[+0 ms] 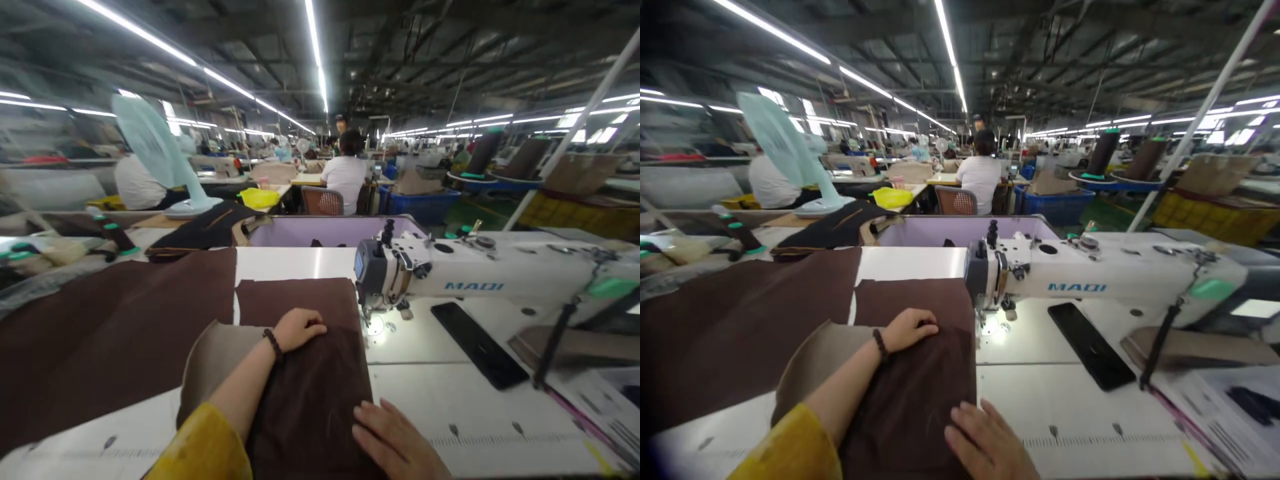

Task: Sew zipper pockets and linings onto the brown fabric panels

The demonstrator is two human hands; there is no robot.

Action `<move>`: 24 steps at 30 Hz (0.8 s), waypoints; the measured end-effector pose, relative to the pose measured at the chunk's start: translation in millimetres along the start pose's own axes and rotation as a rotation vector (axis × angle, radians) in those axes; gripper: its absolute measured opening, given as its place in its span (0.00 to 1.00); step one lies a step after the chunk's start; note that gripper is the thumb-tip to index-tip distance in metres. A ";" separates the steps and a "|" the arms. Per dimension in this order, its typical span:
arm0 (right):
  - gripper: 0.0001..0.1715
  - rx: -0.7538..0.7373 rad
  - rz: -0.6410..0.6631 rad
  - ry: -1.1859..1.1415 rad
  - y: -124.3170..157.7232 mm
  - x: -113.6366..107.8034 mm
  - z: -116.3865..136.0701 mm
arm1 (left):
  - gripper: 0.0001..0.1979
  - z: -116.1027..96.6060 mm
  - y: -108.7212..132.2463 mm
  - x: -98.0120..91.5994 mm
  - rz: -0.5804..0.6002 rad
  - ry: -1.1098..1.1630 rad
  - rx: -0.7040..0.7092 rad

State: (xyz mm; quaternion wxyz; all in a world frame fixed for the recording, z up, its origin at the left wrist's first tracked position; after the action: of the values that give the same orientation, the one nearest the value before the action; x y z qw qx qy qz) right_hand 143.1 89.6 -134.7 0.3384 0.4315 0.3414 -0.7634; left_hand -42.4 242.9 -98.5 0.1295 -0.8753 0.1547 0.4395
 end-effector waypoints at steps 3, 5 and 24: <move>0.24 0.070 -0.094 0.169 5.5 -17.8 -2.3 | 0.13 6.0 -4.9 0.7 0.035 0.140 0.036; 0.26 0.117 -0.065 0.229 4.1 -25.4 -0.5 | 0.15 9.4 -5.7 -1.4 0.031 0.210 0.039; 0.27 0.127 0.117 0.225 -1.9 -17.6 6.8 | 0.07 -43.3 -35.8 5.0 0.240 -0.049 0.057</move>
State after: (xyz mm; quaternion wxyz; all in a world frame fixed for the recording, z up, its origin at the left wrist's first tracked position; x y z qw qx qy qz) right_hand 145.7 89.0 -115.9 0.3141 0.5543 0.3025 -0.7090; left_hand 5.8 259.3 -74.2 0.1045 -0.8356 0.2676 0.4683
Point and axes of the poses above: each hand's wrist, its own y-axis away from the middle knuckle, its own x-axis out of the palm, z = x × y, the point moved 7 cm from there along -y, towards the middle knuckle, and after that the axes turned 2 degrees about z, right-handed, at the moved point
